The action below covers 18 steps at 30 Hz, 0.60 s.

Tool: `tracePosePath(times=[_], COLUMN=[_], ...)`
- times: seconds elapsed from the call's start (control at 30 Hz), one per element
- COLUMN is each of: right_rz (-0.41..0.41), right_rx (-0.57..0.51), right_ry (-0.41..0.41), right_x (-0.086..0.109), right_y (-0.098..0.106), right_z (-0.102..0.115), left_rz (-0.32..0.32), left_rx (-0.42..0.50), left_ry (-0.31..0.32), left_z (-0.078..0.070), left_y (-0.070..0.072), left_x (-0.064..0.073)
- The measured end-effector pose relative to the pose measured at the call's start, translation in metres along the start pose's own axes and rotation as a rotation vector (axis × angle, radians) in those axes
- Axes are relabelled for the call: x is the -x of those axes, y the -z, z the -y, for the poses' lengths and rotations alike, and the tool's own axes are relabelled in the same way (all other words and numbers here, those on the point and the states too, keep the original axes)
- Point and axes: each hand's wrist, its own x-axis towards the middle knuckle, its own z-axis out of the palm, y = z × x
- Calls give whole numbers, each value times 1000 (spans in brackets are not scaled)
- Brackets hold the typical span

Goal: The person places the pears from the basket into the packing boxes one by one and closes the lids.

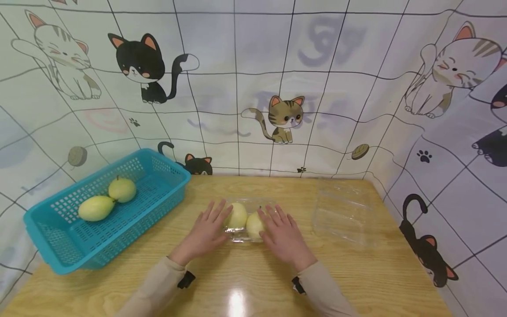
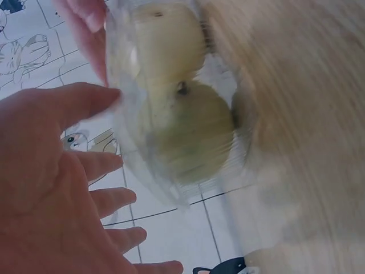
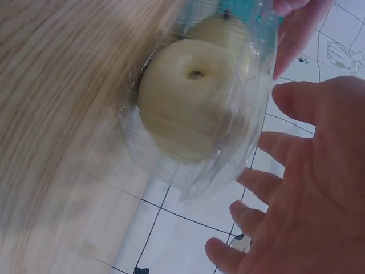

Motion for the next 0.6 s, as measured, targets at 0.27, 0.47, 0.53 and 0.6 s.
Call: tracePosePath(times=[0.27,0.47,0.53,0.6], right_rz=[-7,-20,-19,-8], right_rx=[22,28,17,7], right_ry=[-88,-111,-116,-119], right_x=[-1,-4,-6,-8], right_y=[-11,-13,-12,-11], right_z=[2,1,2,2], left_rz=[64,87,90,91], left_rx=[5,-4,-8,-11], left_ry=[84,104,105,104], left_z=[-3,0,0,1], left_y=[-12,-13,-13,-12], left_x=[-2,-6,-8,-9])
